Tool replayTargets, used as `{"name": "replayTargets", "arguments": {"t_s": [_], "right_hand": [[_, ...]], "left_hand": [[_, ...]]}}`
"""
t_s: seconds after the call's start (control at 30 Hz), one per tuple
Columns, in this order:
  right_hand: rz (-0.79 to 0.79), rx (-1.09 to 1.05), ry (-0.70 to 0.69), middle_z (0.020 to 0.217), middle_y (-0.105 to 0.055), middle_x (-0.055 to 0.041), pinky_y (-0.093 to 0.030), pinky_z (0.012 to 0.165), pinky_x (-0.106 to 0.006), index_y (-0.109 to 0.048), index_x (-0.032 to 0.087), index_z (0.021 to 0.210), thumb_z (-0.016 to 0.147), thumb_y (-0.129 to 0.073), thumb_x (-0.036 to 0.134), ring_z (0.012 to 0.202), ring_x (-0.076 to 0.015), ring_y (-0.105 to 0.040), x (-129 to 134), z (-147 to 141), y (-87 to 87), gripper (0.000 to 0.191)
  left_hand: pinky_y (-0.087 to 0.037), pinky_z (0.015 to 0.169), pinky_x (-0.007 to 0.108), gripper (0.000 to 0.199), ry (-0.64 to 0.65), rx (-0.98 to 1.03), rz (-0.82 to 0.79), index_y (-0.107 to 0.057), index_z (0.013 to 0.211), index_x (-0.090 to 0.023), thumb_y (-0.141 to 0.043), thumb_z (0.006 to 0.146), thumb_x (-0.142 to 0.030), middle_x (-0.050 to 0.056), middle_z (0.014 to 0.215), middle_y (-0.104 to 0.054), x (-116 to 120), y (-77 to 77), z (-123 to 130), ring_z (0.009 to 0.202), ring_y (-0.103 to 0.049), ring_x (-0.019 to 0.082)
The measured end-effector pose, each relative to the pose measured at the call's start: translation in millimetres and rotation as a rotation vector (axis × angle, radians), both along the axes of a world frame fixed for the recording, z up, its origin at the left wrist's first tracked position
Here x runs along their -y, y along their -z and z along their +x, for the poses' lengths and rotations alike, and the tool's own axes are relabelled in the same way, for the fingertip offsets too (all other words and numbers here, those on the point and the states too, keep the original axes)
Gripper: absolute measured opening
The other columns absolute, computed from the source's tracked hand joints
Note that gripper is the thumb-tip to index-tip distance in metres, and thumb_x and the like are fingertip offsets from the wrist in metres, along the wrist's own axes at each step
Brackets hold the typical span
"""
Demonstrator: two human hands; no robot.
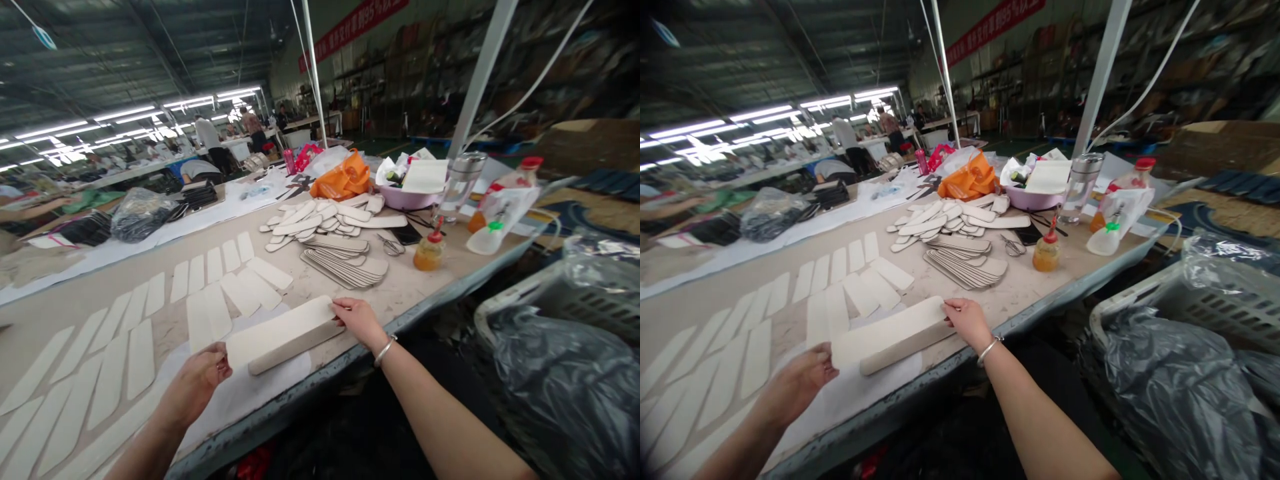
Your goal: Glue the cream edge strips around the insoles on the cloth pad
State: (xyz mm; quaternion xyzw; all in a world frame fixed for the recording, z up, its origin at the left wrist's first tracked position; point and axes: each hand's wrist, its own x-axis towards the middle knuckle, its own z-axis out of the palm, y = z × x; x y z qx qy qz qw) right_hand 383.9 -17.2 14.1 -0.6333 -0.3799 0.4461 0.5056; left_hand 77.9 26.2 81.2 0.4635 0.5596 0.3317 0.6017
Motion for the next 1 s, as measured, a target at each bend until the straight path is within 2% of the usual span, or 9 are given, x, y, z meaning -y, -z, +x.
{"name": "replayTargets", "arguments": {"t_s": [0.07,0.17,0.27,0.4,0.53,0.7,1.0], "right_hand": [[-0.024,0.111,-0.017,0.076,-0.067,-0.0023,-0.048,0.059,-0.028,-0.069,0.019,0.086,0.073,-0.055,0.035,0.063,-0.0152,-0.060,3,6,1.2,0.025],[-0.047,0.291,-0.035,0.075,-0.068,-0.0019,-0.044,0.068,-0.028,-0.069,0.020,0.078,0.069,-0.058,0.030,0.072,-0.0173,-0.060,7,12,1.9,0.018],[-0.096,0.431,-0.031,0.067,-0.066,-0.0010,-0.042,0.069,-0.027,-0.067,0.019,0.081,0.067,-0.059,0.026,0.069,-0.0161,-0.059,5,13,6.3,0.018],[-0.173,0.557,-0.016,0.061,-0.063,0.0006,-0.040,0.065,-0.025,-0.062,0.017,0.083,0.065,-0.060,0.024,0.063,-0.0143,-0.058,-2,8,16.4,0.020],[-0.215,0.642,-0.028,0.063,-0.063,0.0005,-0.039,0.064,-0.024,-0.060,0.018,0.078,0.065,-0.059,0.025,0.065,-0.0141,-0.057,-5,7,21.4,0.014],[-0.251,0.702,-0.073,0.065,-0.064,0.0003,-0.039,0.062,-0.024,-0.061,0.020,0.073,0.067,-0.057,0.026,0.065,-0.0142,-0.058,-6,7,21.0,0.010],[-0.296,0.803,-0.141,0.065,-0.065,0.0003,-0.039,0.064,-0.026,-0.062,0.020,0.076,0.070,-0.053,0.030,0.066,-0.0157,-0.059,-8,5,18.7,0.015]], "left_hand": [[-0.041,0.053,0.022,0.026,0.074,-0.024,-0.025,-0.051,0.063,-0.017,-0.065,0.061,-0.039,-0.003,0.058,-0.049,1,17.5,-1,0.055,-0.047,0.010],[-0.031,0.047,0.020,0.031,0.134,-0.283,0.060,-0.051,0.060,-0.017,-0.063,0.065,-0.045,-0.006,0.051,-0.041,-1,34.9,-3,0.048,-0.038,0.008],[-0.030,0.049,0.022,0.034,0.193,-0.551,0.146,-0.056,0.063,-0.017,-0.059,0.067,-0.050,-0.005,0.054,-0.047,-6,46.9,-5,0.051,-0.041,0.010],[-0.033,0.056,0.024,0.036,0.277,-0.782,0.235,-0.059,0.063,-0.018,-0.053,0.069,-0.053,-0.002,0.061,-0.057,-14,60.4,-6,0.062,-0.051,0.015],[-0.035,0.058,0.026,0.038,0.353,-0.918,0.248,-0.061,0.066,-0.019,-0.047,0.072,-0.054,-0.001,0.061,-0.060,-18,65.5,-7,0.063,-0.055,0.018],[-0.037,0.063,0.027,0.037,0.407,-0.982,0.292,-0.064,0.069,-0.021,-0.045,0.074,-0.052,0.001,0.071,-0.065,-23,65.8,-6,0.071,-0.058,0.020],[-0.034,0.058,0.025,0.028,0.354,-1.002,0.334,-0.064,0.068,-0.019,-0.052,0.073,-0.043,0.001,0.065,-0.064,-24,67.2,-4,0.064,-0.057,0.016]]}}
